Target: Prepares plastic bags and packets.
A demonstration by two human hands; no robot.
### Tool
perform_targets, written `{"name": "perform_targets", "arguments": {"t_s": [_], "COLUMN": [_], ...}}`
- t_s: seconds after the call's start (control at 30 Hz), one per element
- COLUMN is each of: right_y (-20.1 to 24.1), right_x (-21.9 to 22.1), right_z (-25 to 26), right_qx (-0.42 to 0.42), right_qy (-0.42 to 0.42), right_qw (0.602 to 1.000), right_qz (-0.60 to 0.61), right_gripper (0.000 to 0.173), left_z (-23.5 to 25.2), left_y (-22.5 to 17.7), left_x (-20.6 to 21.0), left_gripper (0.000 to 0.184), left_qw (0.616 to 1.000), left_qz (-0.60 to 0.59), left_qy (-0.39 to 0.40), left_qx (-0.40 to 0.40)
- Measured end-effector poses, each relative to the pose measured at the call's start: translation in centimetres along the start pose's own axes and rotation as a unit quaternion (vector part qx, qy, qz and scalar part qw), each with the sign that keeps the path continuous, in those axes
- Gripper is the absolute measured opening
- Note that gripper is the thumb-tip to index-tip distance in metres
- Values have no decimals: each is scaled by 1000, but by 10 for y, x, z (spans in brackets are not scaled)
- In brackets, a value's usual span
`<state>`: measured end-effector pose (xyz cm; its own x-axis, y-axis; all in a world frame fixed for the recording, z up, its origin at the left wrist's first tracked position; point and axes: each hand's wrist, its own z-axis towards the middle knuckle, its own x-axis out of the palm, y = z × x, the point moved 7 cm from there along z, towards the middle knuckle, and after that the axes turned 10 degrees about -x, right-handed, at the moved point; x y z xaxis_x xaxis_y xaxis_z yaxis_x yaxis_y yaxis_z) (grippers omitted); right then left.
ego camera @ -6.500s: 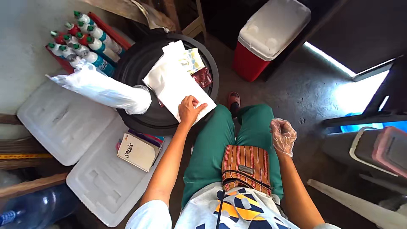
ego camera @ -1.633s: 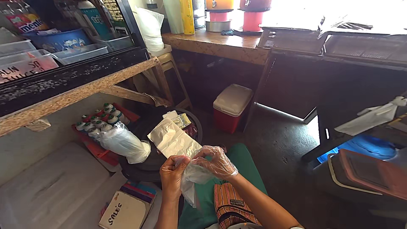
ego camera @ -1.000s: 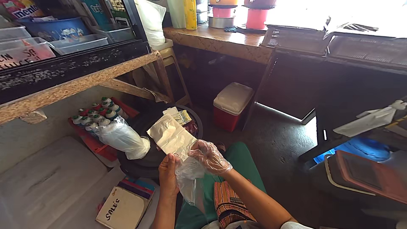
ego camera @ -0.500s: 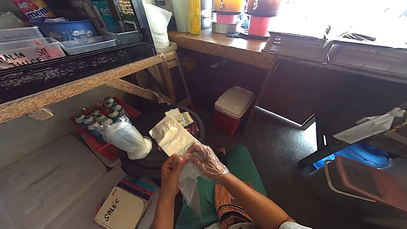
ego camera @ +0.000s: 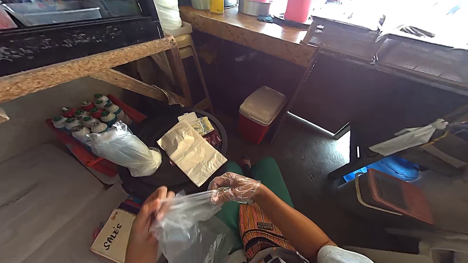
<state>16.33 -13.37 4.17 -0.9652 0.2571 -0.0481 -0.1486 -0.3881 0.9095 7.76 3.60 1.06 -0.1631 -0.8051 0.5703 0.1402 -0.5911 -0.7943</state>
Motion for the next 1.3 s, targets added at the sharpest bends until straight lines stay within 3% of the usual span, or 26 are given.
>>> {"name": "perform_targets", "arguments": {"t_s": [0.13,0.2,0.27,0.33,0.4,0.53,0.6,0.7,0.83,0.9,0.97,1.03,1.13,1.17,1.23,1.3], "right_y": [-18,-29,-41,-61,-79,-84,-81,-103,-156,-183,-217,-241,-257,-256,-255,-256], "right_x": [1,6,11,8,5,-5,-14,-31,-44,-45,-47,-46,-40,-36,-31,-33], "right_z": [19,30,38,53,79,169,219,271,275,261,247,234,224,225,226,227], "right_qx": [6,28,84,128,138,112,109,103,140,193,253,283,312,321,341,337], "right_qy": [-17,-7,-22,-30,-35,-89,-134,-202,-205,-185,-173,-151,-113,-113,-117,-141], "right_qw": [989,986,984,981,977,979,980,974,961,947,927,912,879,867,856,873], "right_qz": [146,164,153,145,159,146,101,20,-119,-180,-216,-256,-342,-365,-370,-323], "right_gripper": [19,21,22,23,25,27,21,16,21,26,30,32,34,34,34,34], "left_z": [-32,-40,-44,-47,-44,-23,-2,29,43,37,33,29,22,19,18,16], "left_y": [36,52,42,8,-28,-100,-137,-166,-129,-96,-51,-14,7,13,17,2], "left_x": [-28,-41,-52,-71,-93,-130,-147,-178,-219,-216,-231,-252,-249,-251,-258,-256], "left_gripper": [17,22,19,16,15,11,19,20,29,34,42,47,50,50,54,50], "left_qw": [967,949,966,981,973,923,889,846,774,722,633,550,543,538,537,571], "left_qz": [134,154,164,170,180,219,246,288,371,399,501,614,593,588,593,560], "left_qy": [106,144,69,-62,-145,-312,-385,-445,-512,-550,-510,-519,-440,-429,-445,-495], "left_qx": [-187,-236,-186,-74,2,44,44,50,24,-128,-297,-227,-400,-424,-403,-339]}}
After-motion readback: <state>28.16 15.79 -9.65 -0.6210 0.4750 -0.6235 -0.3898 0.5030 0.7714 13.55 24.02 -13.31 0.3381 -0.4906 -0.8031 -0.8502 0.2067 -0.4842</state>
